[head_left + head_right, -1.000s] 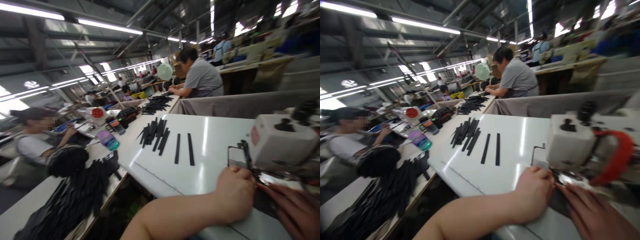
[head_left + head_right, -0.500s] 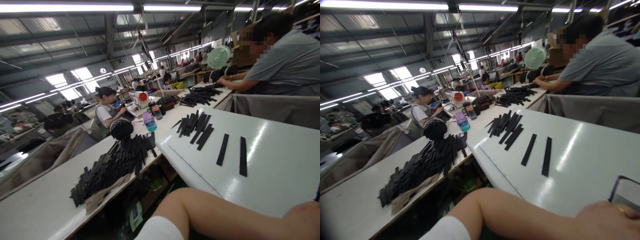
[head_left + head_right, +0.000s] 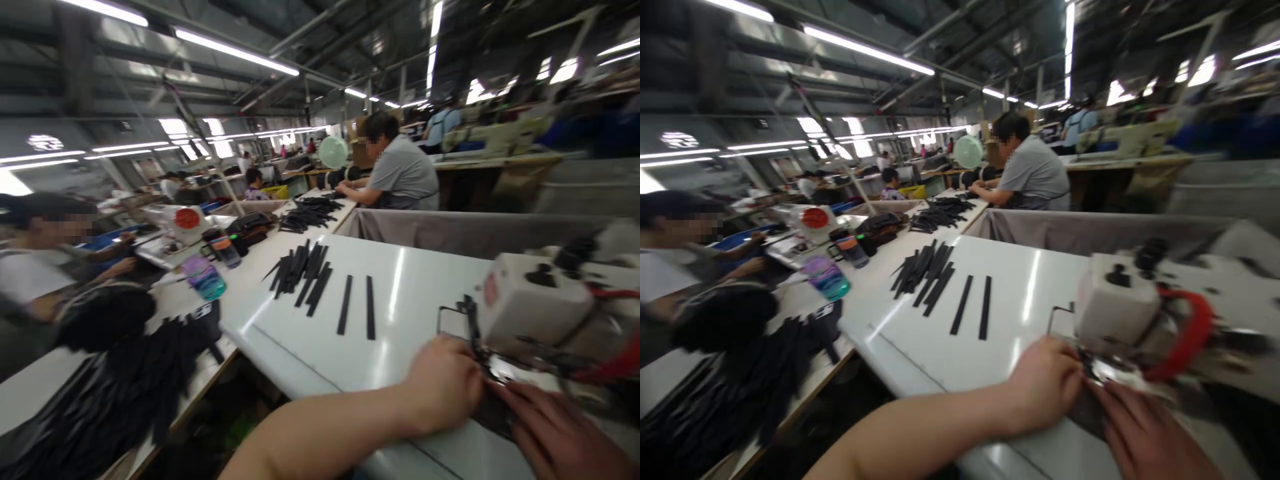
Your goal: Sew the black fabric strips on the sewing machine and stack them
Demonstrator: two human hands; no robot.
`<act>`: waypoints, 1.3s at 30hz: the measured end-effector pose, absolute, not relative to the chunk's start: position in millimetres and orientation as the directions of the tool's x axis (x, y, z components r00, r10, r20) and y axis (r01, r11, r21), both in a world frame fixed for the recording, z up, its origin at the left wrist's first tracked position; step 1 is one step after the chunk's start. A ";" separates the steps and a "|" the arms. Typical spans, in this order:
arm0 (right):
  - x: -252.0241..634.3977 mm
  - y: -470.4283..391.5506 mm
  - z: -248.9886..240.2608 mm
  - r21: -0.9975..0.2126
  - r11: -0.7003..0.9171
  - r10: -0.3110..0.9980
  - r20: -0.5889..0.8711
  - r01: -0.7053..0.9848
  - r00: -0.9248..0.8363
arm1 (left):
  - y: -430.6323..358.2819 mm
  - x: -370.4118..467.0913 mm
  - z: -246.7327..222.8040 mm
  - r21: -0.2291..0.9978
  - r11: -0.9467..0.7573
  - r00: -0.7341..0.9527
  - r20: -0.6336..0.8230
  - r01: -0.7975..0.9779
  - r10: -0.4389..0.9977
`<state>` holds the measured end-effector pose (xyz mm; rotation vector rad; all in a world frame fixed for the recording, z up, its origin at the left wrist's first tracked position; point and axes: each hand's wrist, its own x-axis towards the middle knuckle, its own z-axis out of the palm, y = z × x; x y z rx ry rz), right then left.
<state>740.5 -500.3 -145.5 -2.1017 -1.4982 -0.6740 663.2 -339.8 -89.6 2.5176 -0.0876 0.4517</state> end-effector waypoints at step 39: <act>701.4 -530.7 -68.3 -0.380 -0.288 0.904 0.194 0.879 0.380 | -335.2 640.7 -84.1 0.482 -0.833 0.928 0.361 -0.273 -0.095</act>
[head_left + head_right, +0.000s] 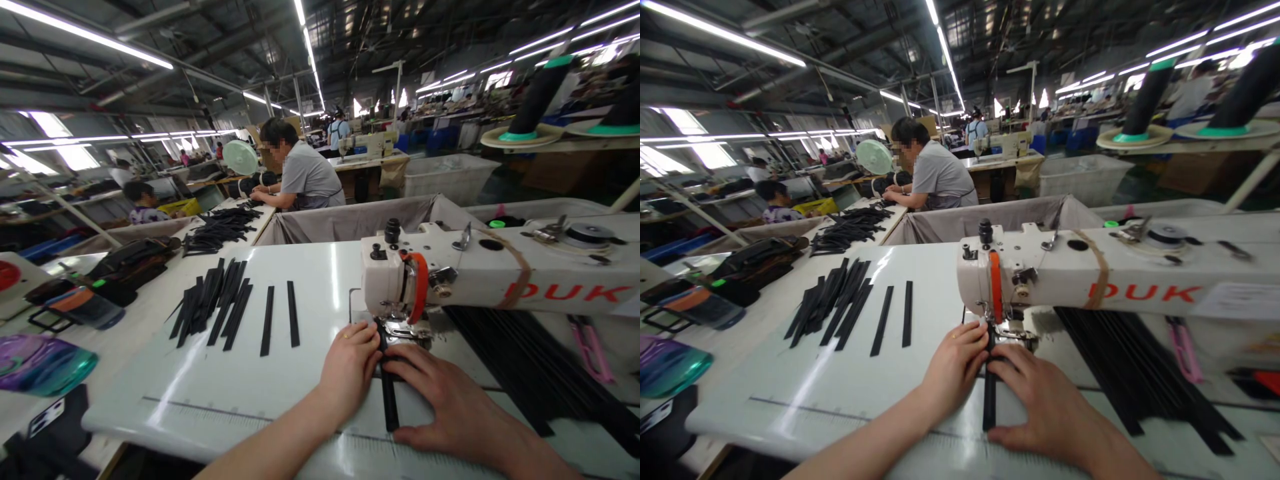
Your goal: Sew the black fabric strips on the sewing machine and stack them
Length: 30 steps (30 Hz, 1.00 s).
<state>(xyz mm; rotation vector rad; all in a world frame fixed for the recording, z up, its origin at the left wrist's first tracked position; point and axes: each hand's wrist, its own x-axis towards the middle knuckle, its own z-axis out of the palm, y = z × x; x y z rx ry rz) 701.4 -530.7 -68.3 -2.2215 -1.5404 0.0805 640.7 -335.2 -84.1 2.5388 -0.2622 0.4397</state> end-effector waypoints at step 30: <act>703.8 -533.2 -71.9 -0.383 -0.191 0.828 0.431 0.904 0.358 | -343.3 649.5 -84.2 0.449 -0.871 0.940 0.338 -0.197 -0.039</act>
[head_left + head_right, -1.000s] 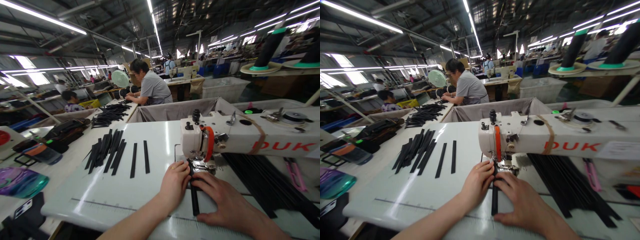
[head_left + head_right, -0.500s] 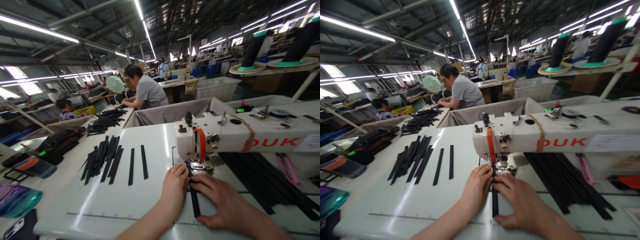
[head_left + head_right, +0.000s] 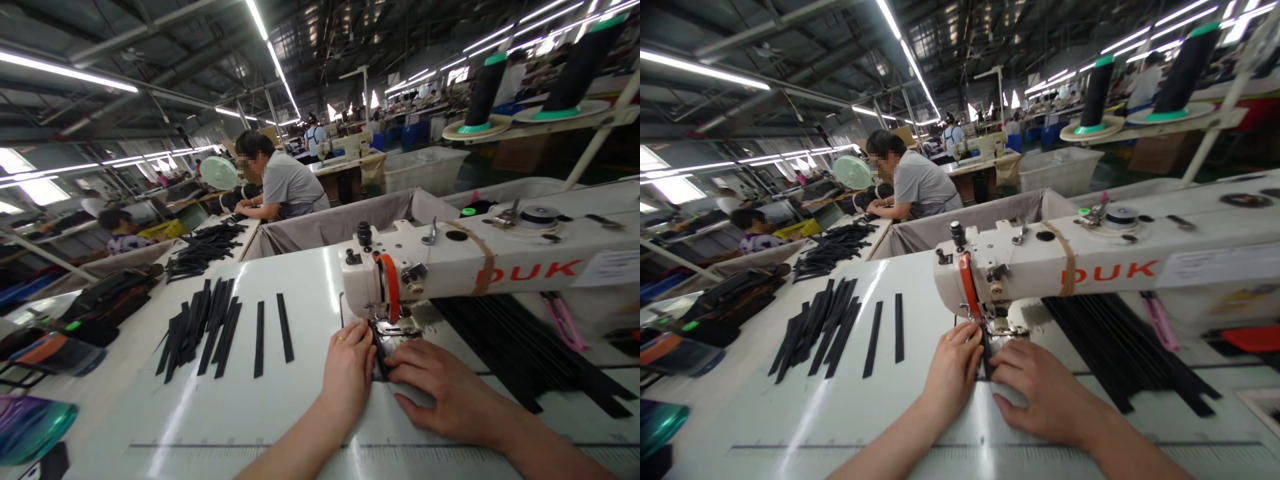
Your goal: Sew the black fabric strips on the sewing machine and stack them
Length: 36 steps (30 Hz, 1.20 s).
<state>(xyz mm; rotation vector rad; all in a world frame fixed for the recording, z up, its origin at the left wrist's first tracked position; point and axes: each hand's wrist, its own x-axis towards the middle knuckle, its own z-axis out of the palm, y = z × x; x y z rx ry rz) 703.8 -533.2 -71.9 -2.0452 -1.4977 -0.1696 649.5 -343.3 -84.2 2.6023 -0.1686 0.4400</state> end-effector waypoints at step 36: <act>713.5 -518.6 -82.2 -0.226 -0.361 0.818 0.389 0.905 0.423 | -350.7 651.7 -84.3 0.351 -0.915 0.923 0.380 -0.200 -0.056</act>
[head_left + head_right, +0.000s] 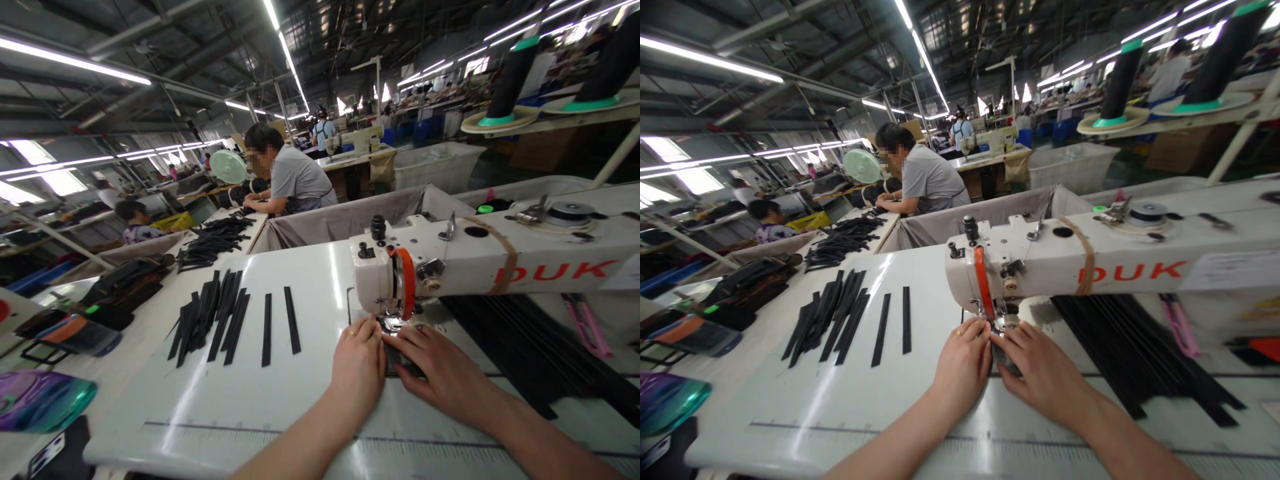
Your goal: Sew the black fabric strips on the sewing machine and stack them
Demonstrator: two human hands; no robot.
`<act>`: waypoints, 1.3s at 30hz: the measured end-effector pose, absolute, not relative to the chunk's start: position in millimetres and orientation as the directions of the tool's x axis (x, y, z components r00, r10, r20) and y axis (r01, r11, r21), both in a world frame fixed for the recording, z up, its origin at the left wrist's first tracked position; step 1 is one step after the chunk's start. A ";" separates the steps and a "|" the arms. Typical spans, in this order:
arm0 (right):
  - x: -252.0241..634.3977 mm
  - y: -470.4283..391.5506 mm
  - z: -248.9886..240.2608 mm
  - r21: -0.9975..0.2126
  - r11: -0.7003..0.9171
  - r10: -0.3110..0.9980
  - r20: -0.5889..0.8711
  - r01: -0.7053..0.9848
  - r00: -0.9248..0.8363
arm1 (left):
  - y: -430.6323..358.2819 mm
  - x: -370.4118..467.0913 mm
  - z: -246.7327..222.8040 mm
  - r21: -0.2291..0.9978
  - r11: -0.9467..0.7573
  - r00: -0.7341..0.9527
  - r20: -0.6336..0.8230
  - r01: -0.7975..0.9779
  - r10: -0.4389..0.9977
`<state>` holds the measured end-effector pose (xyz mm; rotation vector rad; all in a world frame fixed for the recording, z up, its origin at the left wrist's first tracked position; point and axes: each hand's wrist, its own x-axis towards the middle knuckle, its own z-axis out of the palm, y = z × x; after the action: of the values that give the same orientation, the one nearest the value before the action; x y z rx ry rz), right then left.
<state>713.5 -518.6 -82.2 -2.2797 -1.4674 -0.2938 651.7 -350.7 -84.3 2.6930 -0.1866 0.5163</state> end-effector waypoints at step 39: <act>684.9 -550.4 -64.9 -0.324 -0.523 0.587 0.535 0.789 0.608 | -313.0 608.9 -64.1 0.877 -0.477 0.970 0.170 -0.068 0.175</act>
<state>684.9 -550.4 -64.9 -2.2920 -1.0830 -0.4911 608.9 -313.0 -64.1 2.0485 0.0759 0.2859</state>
